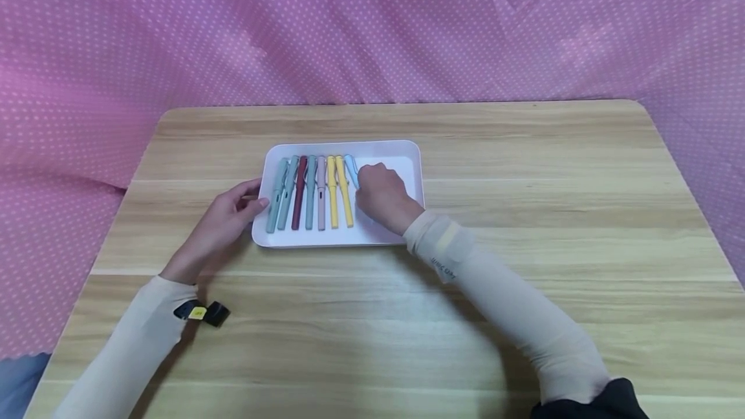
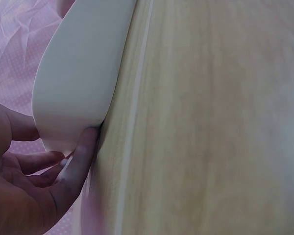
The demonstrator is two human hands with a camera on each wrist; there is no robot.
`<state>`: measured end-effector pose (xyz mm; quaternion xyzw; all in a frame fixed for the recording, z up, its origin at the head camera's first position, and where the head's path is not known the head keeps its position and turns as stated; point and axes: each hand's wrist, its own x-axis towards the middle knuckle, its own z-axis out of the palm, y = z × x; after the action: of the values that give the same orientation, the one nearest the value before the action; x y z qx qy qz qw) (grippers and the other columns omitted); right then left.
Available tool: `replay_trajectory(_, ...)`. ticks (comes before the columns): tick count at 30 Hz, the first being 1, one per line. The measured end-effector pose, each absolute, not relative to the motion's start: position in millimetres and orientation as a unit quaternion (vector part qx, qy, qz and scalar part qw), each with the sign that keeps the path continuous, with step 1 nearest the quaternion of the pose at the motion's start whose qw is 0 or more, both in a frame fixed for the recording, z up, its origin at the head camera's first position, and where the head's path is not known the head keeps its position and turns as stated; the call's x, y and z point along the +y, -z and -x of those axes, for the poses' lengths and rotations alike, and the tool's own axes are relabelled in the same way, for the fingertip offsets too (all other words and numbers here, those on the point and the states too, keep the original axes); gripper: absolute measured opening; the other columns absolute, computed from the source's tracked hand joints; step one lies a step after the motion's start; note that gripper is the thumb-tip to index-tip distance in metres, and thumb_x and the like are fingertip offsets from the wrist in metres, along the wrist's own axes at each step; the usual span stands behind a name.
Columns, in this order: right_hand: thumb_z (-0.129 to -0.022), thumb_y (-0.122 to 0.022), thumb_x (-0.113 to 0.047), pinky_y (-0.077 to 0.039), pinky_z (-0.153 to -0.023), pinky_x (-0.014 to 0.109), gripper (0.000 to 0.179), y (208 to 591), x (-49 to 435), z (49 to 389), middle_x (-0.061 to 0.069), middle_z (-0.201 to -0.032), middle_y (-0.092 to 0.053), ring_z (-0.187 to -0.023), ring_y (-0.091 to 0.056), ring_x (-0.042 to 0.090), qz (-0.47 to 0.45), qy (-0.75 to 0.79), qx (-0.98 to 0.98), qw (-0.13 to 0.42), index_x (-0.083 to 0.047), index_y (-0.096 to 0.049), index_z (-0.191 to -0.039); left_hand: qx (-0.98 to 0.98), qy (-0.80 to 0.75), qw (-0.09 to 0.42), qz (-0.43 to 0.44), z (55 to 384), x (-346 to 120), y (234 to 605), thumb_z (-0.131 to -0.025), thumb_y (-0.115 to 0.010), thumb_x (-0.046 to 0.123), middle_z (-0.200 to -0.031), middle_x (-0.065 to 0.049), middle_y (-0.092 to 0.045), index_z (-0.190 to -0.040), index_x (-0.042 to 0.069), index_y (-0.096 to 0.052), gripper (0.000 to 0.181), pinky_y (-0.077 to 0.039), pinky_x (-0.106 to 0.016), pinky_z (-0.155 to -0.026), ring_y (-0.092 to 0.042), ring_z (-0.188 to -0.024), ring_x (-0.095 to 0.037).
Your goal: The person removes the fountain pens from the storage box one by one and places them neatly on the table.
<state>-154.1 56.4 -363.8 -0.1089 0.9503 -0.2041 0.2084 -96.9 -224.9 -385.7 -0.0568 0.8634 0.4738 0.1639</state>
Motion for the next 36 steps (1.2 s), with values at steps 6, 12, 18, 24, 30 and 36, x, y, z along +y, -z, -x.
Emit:
replay_trajectory(6,-0.098,-0.06,-0.007,-0.043,-0.051,0.027,0.013,367.0,52.3,151.7,0.011,-0.079,-0.063,-0.063,-0.057,0.019,0.116,0.187,0.958,0.186,0.002,-0.068,-0.101,0.861,-0.477,0.167,0.059,96.8,-225.0,385.4,-0.111,-0.051,0.029,-0.146,-0.011,-0.052,-0.164,0.014,-0.033,0.058,-0.047,-0.044,-0.105,-0.051,-0.126,-0.03)
replay_trajectory(12,-0.096,-0.065,-0.008,-0.041,-0.051,0.026,0.015,366.8,53.4,151.3,0.01,-0.077,-0.063,-0.062,-0.057,0.019,0.118,0.199,0.957,0.176,0.003,-0.069,-0.105,0.86,-0.478,0.167,0.056,96.6,-224.9,383.9,-0.111,-0.051,0.029,-0.147,-0.012,-0.052,-0.163,0.013,-0.033,0.058,-0.047,-0.044,-0.105,-0.051,-0.126,-0.03)
replay_trajectory(18,-0.092,-0.066,-0.008,-0.04,-0.049,0.026,0.008,367.0,57.9,152.7,0.007,-0.068,-0.057,-0.056,-0.053,0.017,0.11,0.219,0.952,0.185,-0.002,-0.066,-0.087,0.857,-0.482,0.172,0.061,96.9,-224.9,384.5,-0.111,-0.05,0.029,-0.146,-0.011,-0.053,-0.163,0.014,-0.034,0.056,-0.05,-0.043,-0.101,-0.052,-0.125,-0.029)
replay_trajectory(24,-0.092,-0.069,-0.008,-0.039,-0.049,0.025,0.007,366.0,60.9,153.7,0.006,-0.067,-0.056,-0.054,-0.052,0.016,0.088,0.257,0.938,0.215,-0.002,-0.069,-0.088,0.862,-0.476,0.166,0.055,97.2,-225.1,385.1,-0.111,-0.051,0.029,-0.147,-0.011,-0.052,-0.163,0.013,-0.034,0.057,-0.047,-0.043,-0.102,-0.05,-0.124,-0.03)
replay_trajectory(30,-0.093,-0.071,-0.011,-0.04,-0.05,0.025,0.009,365.7,61.9,153.6,0.005,-0.067,-0.058,-0.054,-0.051,0.015,0.087,0.269,0.932,0.228,-0.003,-0.072,-0.09,0.864,-0.473,0.166,0.053,96.4,-225.4,385.3,-0.111,-0.05,0.029,-0.147,-0.012,-0.052,-0.163,0.012,-0.034,0.057,-0.048,-0.042,-0.1,-0.05,-0.123,-0.031)
replay_trajectory(36,-0.093,-0.071,-0.013,-0.041,-0.052,0.025,0.011,366.5,63.4,153.4,0.006,-0.073,-0.06,-0.058,-0.051,0.015,0.091,0.276,0.931,0.222,-0.003,-0.073,-0.093,0.861,-0.477,0.166,0.055,96.1,-225.6,385.8,-0.111,-0.05,0.029,-0.147,-0.012,-0.052,-0.163,0.013,-0.033,0.057,-0.048,-0.043,-0.101,-0.05,-0.124,-0.03)
